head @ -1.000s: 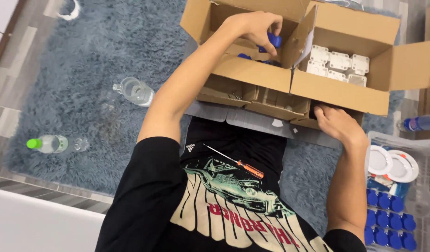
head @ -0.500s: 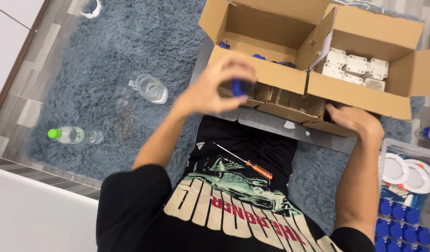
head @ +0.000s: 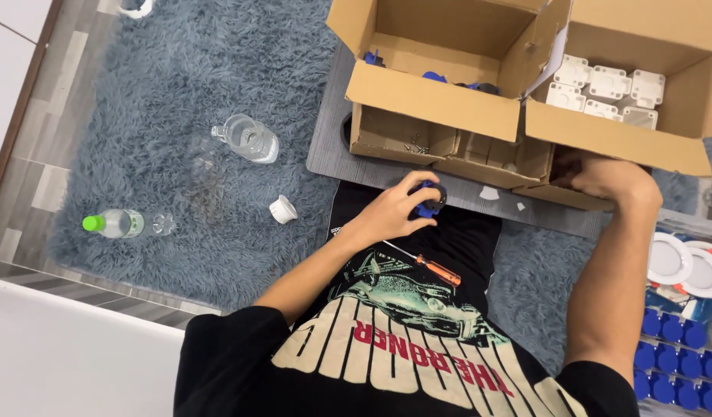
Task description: Assembling and preparing electrical boxes and components using a screwdriver.
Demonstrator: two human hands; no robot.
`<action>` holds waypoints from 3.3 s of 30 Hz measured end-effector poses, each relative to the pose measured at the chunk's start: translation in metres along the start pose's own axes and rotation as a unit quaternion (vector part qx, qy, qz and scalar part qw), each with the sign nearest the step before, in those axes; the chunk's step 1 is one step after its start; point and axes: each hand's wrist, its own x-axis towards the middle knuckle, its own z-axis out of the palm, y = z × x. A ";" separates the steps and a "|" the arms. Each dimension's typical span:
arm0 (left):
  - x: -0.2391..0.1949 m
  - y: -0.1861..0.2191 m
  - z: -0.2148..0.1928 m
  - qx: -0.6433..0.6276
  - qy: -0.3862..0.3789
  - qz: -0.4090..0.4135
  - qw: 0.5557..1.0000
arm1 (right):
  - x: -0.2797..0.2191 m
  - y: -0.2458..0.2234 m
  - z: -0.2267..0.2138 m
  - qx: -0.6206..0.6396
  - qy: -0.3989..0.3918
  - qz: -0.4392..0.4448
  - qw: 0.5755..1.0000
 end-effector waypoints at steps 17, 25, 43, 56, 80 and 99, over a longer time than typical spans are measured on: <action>-0.003 -0.043 0.051 0.137 0.136 -0.003 0.981 | -0.079 0.043 0.086 0.113 0.469 -0.239 0.843; 0.000 -0.039 0.054 0.186 0.181 0.000 0.966 | -0.065 0.003 0.139 0.278 0.588 -0.326 0.686; 0.003 0.017 0.020 -0.238 0.208 -0.047 0.948 | -0.052 -0.112 0.184 0.613 0.275 -0.387 0.631; -0.001 0.019 0.010 -0.249 0.232 -0.057 0.939 | -0.051 -0.126 0.194 0.641 0.223 -0.398 0.617; 0.018 -0.011 0.008 -0.014 0.280 0.151 0.948 | -0.024 -0.134 0.175 0.314 0.529 -0.450 0.648; 0.013 -0.036 0.022 -0.019 0.273 0.142 0.951 | -0.013 -0.141 0.175 0.275 0.524 -0.442 0.674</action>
